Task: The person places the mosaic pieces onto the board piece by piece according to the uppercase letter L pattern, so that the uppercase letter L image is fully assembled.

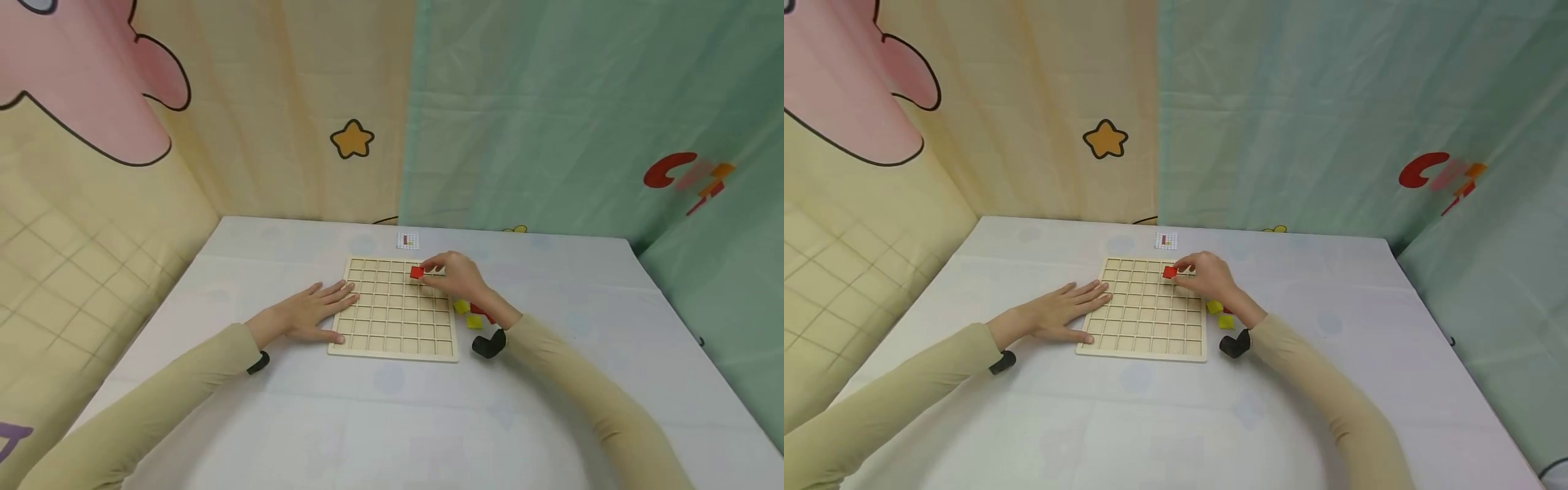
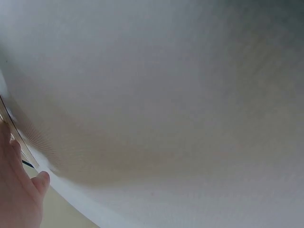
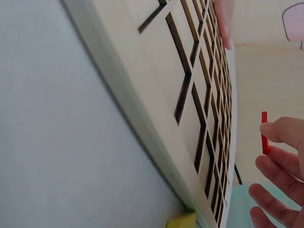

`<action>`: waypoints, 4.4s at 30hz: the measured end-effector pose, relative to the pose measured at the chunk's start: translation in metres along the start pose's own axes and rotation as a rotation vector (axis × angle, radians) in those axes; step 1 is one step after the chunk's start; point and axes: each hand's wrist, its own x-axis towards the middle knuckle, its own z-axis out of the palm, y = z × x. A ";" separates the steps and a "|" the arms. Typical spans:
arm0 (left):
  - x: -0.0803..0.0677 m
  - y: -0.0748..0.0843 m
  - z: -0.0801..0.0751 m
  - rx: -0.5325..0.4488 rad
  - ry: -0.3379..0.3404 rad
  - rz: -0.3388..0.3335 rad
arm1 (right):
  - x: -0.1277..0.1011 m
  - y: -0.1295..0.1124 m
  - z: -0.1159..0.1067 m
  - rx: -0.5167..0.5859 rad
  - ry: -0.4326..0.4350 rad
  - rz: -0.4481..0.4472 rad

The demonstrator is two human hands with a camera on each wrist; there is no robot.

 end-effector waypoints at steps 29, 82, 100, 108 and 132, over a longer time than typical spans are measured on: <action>0.003 0.001 -0.004 0.017 -0.062 -0.027 | 0.048 -0.035 0.039 0.006 -0.105 -0.007; -0.003 0.004 -0.005 -0.013 -0.035 -0.011 | 0.000 -0.004 -0.021 0.008 -0.047 0.032; -0.002 0.003 -0.004 -0.017 -0.019 -0.005 | -0.044 0.056 -0.038 0.018 -0.069 0.085; -0.003 0.006 -0.005 -0.028 -0.007 0.004 | -0.056 0.071 -0.036 0.044 -0.116 0.075; 0.002 0.004 0.000 -0.012 -0.003 -0.014 | -0.059 0.087 -0.031 0.054 -0.137 -0.001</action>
